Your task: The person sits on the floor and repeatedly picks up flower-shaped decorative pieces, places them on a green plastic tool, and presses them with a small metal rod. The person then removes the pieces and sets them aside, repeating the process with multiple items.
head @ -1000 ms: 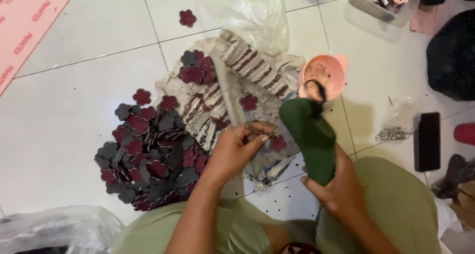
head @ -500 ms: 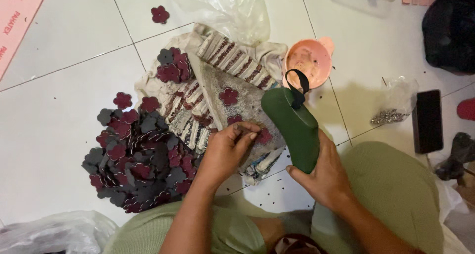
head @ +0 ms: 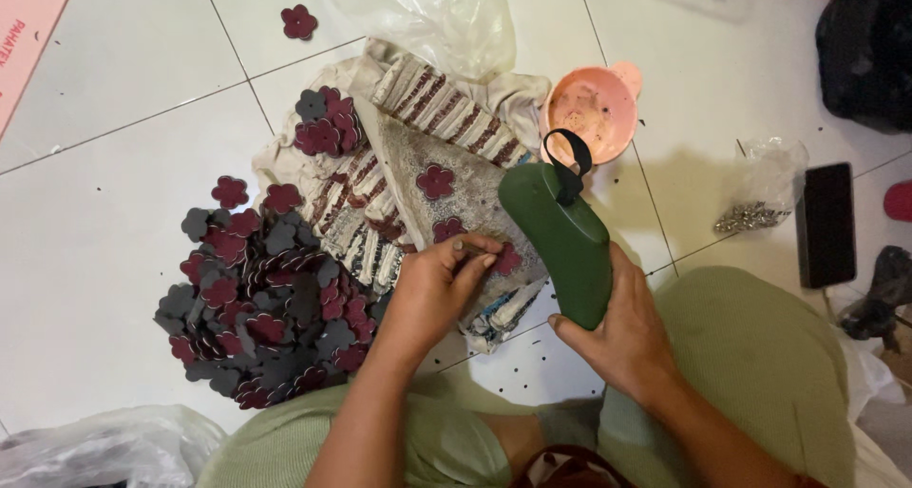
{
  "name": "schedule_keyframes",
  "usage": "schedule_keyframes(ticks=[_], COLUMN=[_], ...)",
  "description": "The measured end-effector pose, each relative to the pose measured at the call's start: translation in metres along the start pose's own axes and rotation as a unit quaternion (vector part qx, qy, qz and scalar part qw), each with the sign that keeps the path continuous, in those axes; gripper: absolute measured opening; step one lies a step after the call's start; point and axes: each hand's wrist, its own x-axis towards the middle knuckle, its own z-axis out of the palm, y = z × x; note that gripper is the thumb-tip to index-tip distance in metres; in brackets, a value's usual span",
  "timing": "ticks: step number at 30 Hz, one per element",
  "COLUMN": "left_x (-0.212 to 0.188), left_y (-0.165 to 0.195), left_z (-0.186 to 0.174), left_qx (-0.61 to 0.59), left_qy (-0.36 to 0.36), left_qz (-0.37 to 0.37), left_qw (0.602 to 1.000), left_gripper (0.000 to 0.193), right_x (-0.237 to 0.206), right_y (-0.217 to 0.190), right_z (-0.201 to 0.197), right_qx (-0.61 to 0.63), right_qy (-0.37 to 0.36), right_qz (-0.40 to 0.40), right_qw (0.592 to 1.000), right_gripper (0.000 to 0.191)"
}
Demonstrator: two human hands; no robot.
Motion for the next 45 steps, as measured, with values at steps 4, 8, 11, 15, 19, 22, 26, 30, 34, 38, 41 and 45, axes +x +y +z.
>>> schedule_keyframes(ticks=[4,8,11,15,19,22,26,30,34,38,41,45], left_x=[-0.004,-0.007,-0.01,-0.012,-0.016,-0.016,-0.012,-0.009,-0.012,-0.015,-0.015,-0.012], left_y=[0.001,0.001,0.003,0.007,0.004,-0.003,-0.013,-0.016,-0.011,-0.004,-0.003,-0.005], left_z=[0.008,0.018,0.02,0.017,0.015,0.017,0.02,0.022,0.02,0.017,0.016,0.017], left_qx=[0.079,0.183,0.211,0.197,0.196,0.182,0.24,0.232,0.214,0.183,0.162,0.182], left_qy=[0.035,0.043,0.075,0.05,0.052,0.057,0.031,0.049,0.041,0.045,0.068,0.051], left_qz=[0.127,0.13,0.196,0.174,0.168,0.187,0.136,0.133,0.152,0.158,0.205,0.177], left_qw=[0.988,0.973,0.955,0.964,0.965,0.964,0.961,0.962,0.964,0.969,0.963,0.966], left_gripper=[0.013,0.016,0.019,0.024,0.025,0.026,0.007,0.007,0.007,0.011,0.024,0.024], right_x=[0.0,-0.001,-0.009,-0.039,-0.059,-0.055,-0.041,-0.041,-0.046,-0.052,-0.057,-0.056], right_y=[0.002,0.005,0.005,-0.001,-0.009,-0.02,-0.041,-0.051,-0.045,-0.04,-0.041,-0.039], right_z=[0.001,0.0,-0.011,-0.048,-0.084,-0.082,-0.054,-0.043,-0.043,-0.058,-0.076,-0.08], right_qx=[-0.011,0.014,0.056,0.005,0.142,0.161,0.059,-0.058,-0.009,0.032,0.103,0.168], right_qy=[-0.004,0.004,0.037,0.018,0.202,0.15,-0.021,0.088,0.054,0.035,0.127,0.145], right_qz=[0.011,0.0,-0.015,0.168,-0.075,-0.113,-0.079,-0.142,-0.068,0.038,-0.076,-0.108], right_qw=[1.0,1.0,0.998,0.986,0.966,0.969,0.995,0.984,0.996,0.998,0.984,0.969], right_gripper=[0.111,0.109,0.104,0.085,0.09,0.093,0.097,0.102,0.104,0.105,0.103,0.1])
